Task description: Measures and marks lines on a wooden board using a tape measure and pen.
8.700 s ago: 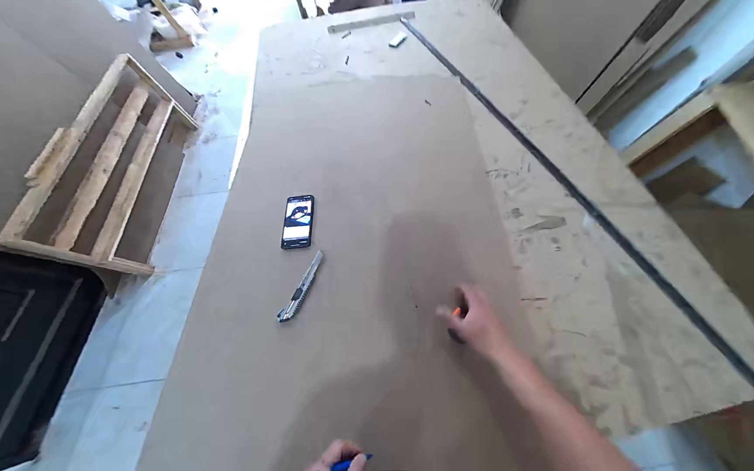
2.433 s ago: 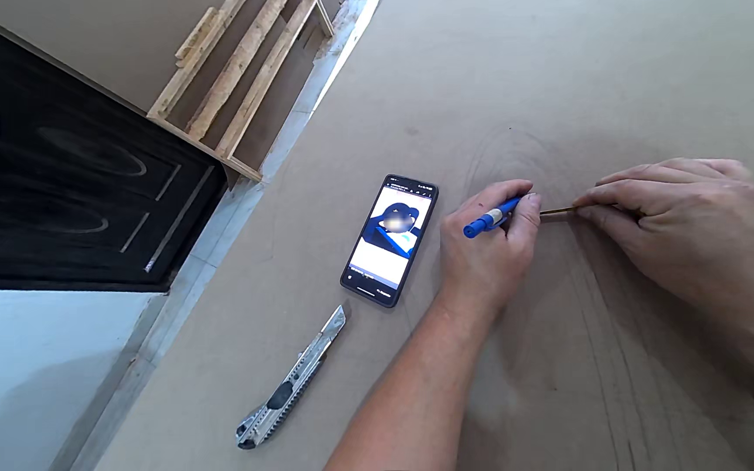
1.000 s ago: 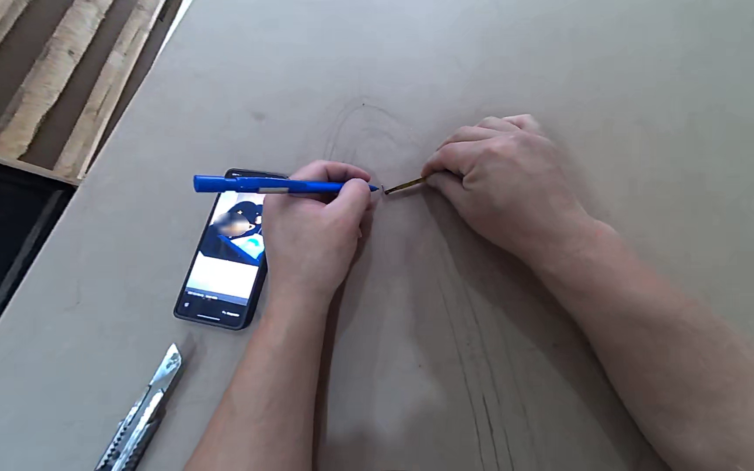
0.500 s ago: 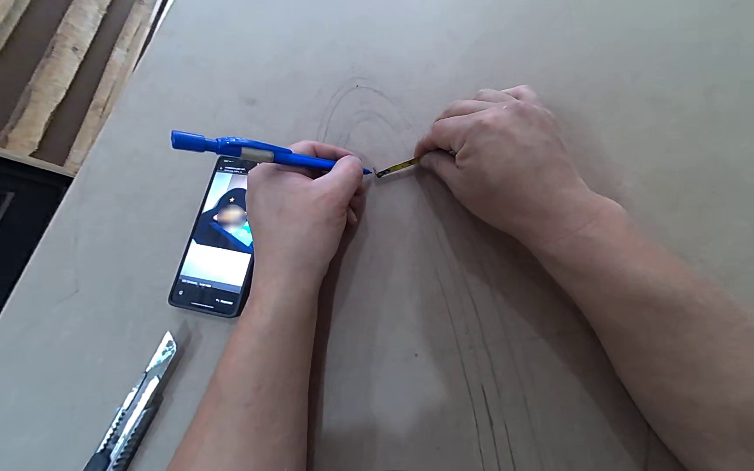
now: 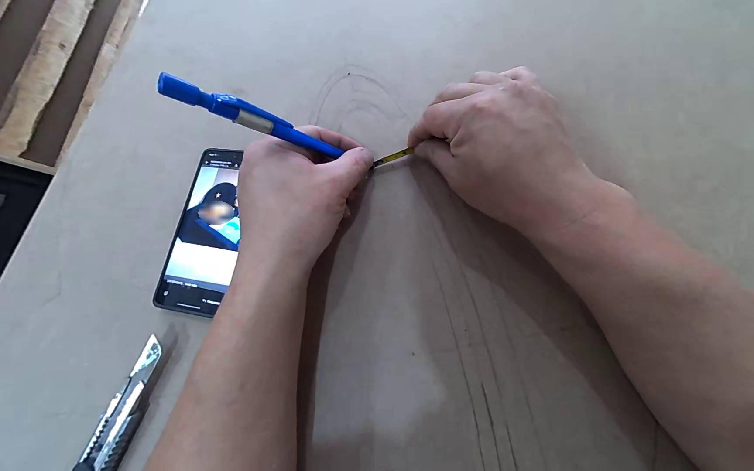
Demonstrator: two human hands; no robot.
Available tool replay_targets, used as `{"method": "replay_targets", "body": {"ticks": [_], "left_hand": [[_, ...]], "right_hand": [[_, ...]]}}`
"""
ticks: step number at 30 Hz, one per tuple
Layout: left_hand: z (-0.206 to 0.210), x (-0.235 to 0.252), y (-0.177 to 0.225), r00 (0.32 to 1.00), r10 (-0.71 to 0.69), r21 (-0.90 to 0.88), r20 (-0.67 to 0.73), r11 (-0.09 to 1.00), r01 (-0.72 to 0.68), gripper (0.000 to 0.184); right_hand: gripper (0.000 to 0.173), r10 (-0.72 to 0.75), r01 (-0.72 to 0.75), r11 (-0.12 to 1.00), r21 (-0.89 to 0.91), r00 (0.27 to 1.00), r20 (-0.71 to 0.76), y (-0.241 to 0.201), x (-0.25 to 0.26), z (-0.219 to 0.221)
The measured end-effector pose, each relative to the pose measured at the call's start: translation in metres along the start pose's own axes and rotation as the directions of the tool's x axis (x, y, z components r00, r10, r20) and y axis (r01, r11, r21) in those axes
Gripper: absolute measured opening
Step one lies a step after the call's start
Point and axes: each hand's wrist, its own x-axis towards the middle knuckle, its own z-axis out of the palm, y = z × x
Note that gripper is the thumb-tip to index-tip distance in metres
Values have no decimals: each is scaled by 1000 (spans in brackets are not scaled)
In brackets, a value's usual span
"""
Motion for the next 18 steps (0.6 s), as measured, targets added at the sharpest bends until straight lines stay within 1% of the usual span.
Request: {"method": "replay_targets", "body": {"ticks": [3,8,12,15,18], "left_hand": [[-1,0,-1,1000,13,-6,19,1000,-13,6],[-2,1,-4,999,31,-99,34,995,-27,5],[-1,1,-11,998,68,-201,-16,977,-69,8],[0,0,-9,998,40,-203,-44,978,-49,14],[1,0,-8,999,40,-174,-30,984,-44,9]], "right_hand": [[21,-7,7,1000,2,1000,-4,0,0,0],[21,-12,12,1000,16,1000,9,1,1,0],[21,-43,42,999,35,999,32,7,9,0],[21,-51,49,998,48,998,49,9,13,-1],[20,-50,47,998,51,998,43,10,12,0]]}}
